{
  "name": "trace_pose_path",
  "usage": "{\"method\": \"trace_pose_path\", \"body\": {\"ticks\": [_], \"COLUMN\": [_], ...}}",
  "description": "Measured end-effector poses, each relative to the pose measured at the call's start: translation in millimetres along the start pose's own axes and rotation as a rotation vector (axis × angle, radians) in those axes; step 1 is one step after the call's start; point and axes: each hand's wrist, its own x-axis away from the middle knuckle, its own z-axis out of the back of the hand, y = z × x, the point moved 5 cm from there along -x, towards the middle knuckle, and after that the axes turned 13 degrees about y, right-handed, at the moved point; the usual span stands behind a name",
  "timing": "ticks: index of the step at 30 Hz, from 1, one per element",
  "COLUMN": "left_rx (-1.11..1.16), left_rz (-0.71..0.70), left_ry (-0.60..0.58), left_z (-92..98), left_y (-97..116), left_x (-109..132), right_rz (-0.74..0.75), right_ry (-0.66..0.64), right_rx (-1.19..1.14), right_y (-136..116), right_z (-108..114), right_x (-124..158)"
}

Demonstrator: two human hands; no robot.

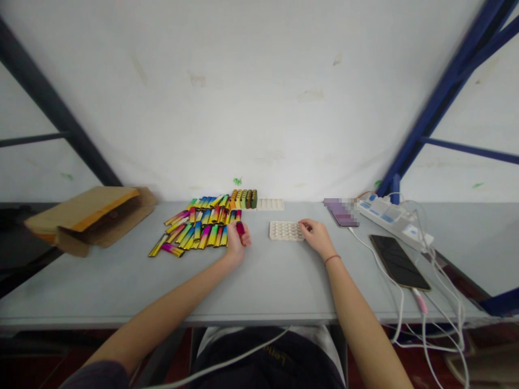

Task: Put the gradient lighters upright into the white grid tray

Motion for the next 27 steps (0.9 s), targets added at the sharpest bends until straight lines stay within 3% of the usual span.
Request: {"method": "trace_pose_path", "body": {"ticks": [12, 20, 27], "left_rx": [-0.103, -0.360, -0.504], "left_rz": [-0.012, -0.369, -0.550], "left_ry": [-0.127, -0.332, -0.339], "left_z": [-7.8, -12.4, -24.5], "left_y": [-2.8, -4.6, -2.6], "left_x": [-2.4, 0.4, 10.6], "right_rz": [0.113, 0.055, 0.146], "right_ry": [-0.101, -0.218, -0.198], "right_rx": [0.105, 0.216, 0.183], "right_y": [7.2, 16.7, -8.8], "right_z": [-4.6, -14.0, -12.8], "right_x": [3.5, 5.7, 12.4]}}
